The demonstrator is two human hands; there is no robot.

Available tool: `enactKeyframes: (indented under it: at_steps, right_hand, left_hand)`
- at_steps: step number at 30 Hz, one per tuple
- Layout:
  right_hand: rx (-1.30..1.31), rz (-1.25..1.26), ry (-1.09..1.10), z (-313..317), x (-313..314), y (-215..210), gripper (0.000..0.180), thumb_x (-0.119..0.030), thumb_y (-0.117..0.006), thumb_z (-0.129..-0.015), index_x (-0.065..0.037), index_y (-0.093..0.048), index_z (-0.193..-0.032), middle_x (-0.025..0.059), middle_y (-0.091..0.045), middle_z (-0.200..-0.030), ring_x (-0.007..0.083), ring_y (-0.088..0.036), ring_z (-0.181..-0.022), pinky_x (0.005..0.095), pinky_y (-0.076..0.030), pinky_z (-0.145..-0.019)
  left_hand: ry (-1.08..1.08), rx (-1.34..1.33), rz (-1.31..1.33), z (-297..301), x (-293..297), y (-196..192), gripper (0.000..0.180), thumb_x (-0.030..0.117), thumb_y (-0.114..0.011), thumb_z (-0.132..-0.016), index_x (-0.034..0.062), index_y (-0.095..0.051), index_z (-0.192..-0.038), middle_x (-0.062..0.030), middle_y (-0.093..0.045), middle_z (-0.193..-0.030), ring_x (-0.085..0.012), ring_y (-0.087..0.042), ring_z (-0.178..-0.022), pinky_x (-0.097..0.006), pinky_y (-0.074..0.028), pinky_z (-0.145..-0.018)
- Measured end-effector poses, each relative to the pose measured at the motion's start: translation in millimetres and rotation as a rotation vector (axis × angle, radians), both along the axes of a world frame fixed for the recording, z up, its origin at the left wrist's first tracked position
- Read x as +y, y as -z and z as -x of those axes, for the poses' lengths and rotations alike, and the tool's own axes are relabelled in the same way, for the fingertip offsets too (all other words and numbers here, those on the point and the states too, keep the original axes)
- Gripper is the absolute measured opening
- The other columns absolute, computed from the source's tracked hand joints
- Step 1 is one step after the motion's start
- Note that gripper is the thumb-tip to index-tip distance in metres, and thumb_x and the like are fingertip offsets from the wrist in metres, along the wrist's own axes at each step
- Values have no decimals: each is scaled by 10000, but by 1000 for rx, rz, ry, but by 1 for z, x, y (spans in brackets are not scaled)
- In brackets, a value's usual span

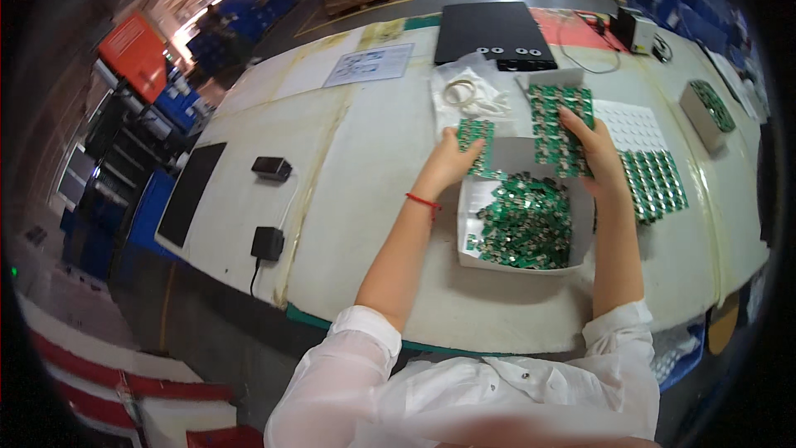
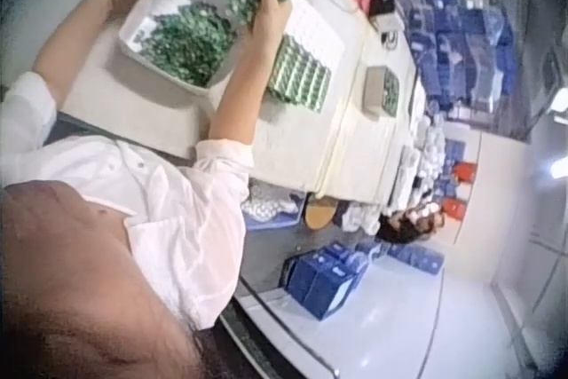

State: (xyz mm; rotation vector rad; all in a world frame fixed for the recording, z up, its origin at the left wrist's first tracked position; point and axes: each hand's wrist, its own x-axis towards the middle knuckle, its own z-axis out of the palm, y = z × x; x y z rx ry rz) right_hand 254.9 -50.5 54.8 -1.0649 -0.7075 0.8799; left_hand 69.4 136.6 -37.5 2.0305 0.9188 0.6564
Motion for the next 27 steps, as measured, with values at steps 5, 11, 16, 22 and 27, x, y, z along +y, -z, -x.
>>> enactKeyframes:
  at_steps: [5,11,16,22,27]
  right_hand:
    - [-126,77,13,5,2,-1,341,-275,-728,-872,9,-641,-1040,39,-693,-900,107,-656,-745,265,-529,-665]
    - [-280,-8,77,8,-4,-7,293,-266,-735,-871,-7,-662,-988,18,-677,-865,74,-613,-729,228,-489,-659]
    - [-341,-184,217,19,-8,-16,253,-198,-748,-864,0,-648,-986,22,-683,-859,71,-614,-739,230,-495,-666]
    - [-413,-232,319,34,-6,-14,238,-165,-733,-881,-1,-628,-1017,32,-689,-877,68,-618,-767,223,-499,-682]
    - [-382,-236,354,38,2,-3,264,-205,-724,-896,-6,-616,-1031,35,-678,-904,82,-602,-799,243,-489,-711]
  left_hand:
    - [-113,103,-108,11,-8,-13,724,463,-646,-896,-107,-414,-1277,-297,-642,-1076,-400,-644,-1024,-438,-496,-879]
    - [-97,-174,-552,5,-53,-61,581,432,-570,-965,-47,-495,-1286,-179,-662,-1023,-284,-633,-924,-401,-498,-786]
    - [384,-317,109,-5,-110,-83,422,421,-514,-1007,5,-582,-1029,-75,-678,-885,-95,-604,-754,-251,-473,-597]
    - [347,-430,218,-8,-119,-83,294,292,-489,-1035,47,-526,-876,-33,-635,-757,-53,-522,-568,-205,-437,-489]
    - [248,-466,152,-9,-119,-83,258,253,-503,-1030,32,-552,-908,-39,-651,-769,-58,-557,-611,-204,-459,-512]
